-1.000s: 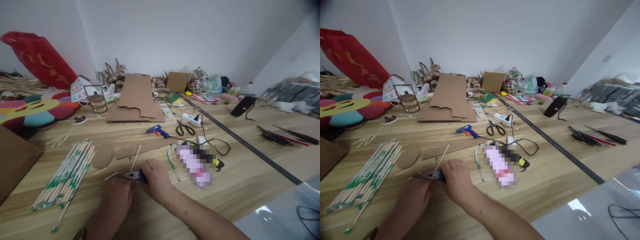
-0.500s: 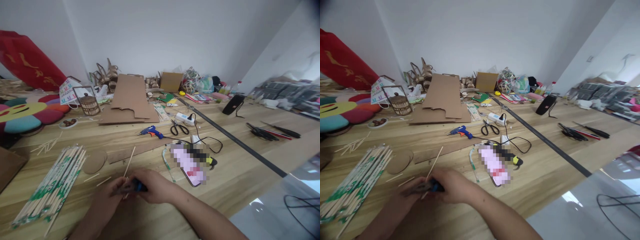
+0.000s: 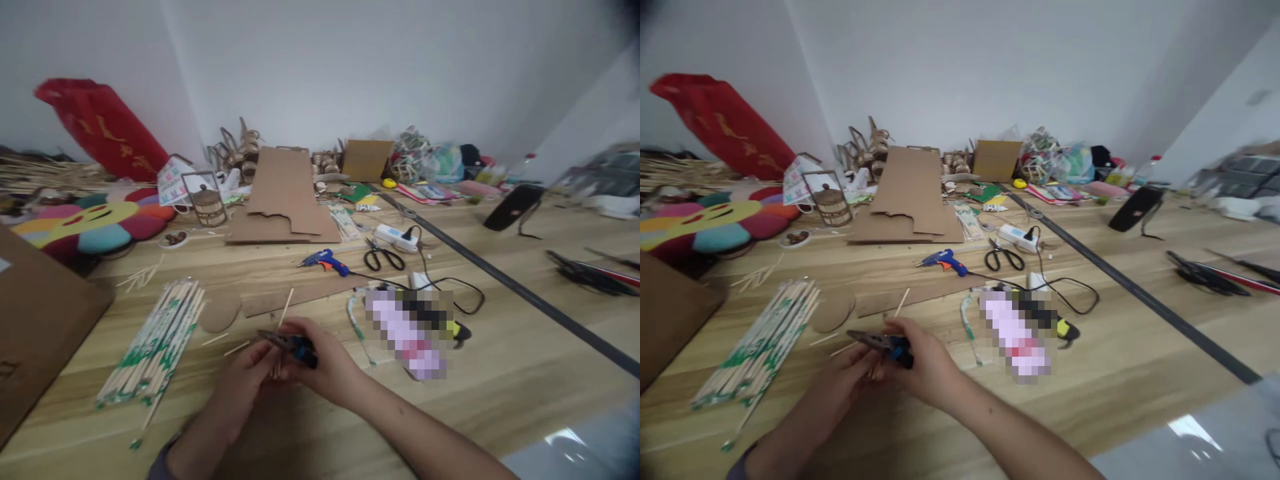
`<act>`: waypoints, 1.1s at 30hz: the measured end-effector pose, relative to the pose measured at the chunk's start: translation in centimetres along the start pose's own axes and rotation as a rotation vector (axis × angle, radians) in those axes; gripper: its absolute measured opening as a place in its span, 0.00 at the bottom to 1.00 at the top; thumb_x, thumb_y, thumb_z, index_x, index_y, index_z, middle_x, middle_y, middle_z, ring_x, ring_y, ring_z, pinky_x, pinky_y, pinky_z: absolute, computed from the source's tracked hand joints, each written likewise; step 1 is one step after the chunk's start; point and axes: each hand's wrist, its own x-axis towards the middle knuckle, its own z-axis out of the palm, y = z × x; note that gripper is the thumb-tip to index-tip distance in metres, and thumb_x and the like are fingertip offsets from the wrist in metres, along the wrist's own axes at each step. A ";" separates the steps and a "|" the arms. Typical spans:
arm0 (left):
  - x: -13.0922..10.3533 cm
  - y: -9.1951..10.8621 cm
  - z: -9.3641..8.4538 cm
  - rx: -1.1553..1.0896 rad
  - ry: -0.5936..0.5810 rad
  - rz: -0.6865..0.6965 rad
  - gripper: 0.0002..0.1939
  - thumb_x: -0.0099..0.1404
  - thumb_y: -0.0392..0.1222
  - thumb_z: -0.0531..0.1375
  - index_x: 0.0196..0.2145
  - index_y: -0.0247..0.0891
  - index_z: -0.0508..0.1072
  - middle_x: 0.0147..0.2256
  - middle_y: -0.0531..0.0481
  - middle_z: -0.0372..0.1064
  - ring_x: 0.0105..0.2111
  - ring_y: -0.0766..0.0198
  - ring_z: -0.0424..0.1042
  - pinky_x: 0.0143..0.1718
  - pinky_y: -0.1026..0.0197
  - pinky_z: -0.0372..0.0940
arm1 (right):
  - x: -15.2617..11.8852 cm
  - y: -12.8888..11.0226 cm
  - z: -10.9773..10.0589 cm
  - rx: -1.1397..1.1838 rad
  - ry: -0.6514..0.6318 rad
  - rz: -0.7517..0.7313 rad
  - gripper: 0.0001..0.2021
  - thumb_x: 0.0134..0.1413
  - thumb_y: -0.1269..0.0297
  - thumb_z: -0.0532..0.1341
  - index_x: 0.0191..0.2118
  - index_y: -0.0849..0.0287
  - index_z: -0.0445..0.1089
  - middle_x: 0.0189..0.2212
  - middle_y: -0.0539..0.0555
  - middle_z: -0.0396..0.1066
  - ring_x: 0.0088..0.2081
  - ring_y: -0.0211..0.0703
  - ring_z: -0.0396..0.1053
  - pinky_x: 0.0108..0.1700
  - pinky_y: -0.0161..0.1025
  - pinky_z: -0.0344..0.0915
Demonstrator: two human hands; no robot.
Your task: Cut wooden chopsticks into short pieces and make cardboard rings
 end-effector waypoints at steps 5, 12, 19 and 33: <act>0.0 0.1 0.5 -0.163 0.015 -0.019 0.20 0.46 0.54 0.71 0.30 0.37 0.74 0.26 0.54 0.70 0.26 0.66 0.65 0.29 0.65 0.61 | -0.2 0.6 0.9 0.083 -0.048 0.025 0.46 0.38 0.73 0.73 0.63 0.51 0.53 0.54 0.58 0.70 0.53 0.50 0.70 0.53 0.46 0.66; 0.0 -0.7 0.8 -0.133 0.021 0.028 0.08 0.50 0.43 0.66 0.28 0.38 0.72 0.26 0.56 0.69 0.28 0.66 0.65 0.28 0.67 0.58 | -0.6 2.0 1.7 -0.155 0.009 -0.168 0.46 0.42 0.72 0.71 0.65 0.48 0.49 0.54 0.57 0.69 0.54 0.54 0.68 0.54 0.53 0.64; 0.1 0.7 -0.6 0.225 0.114 0.149 0.12 0.57 0.51 0.59 0.28 0.39 0.69 0.26 0.53 0.69 0.28 0.62 0.67 0.30 0.63 0.61 | -0.5 2.3 1.9 -0.249 0.063 -0.235 0.40 0.47 0.66 0.69 0.64 0.53 0.52 0.55 0.61 0.68 0.53 0.54 0.68 0.51 0.50 0.66; 1.3 1.7 -6.6 1.557 0.501 0.479 0.17 0.70 0.39 0.49 0.33 0.37 0.76 0.33 0.43 0.77 0.35 0.54 0.74 0.39 0.57 0.63 | 2.8 1.3 0.2 -0.927 -0.283 -0.390 0.13 0.55 0.72 0.60 0.48 0.59 0.67 0.47 0.57 0.72 0.48 0.50 0.65 0.47 0.44 0.58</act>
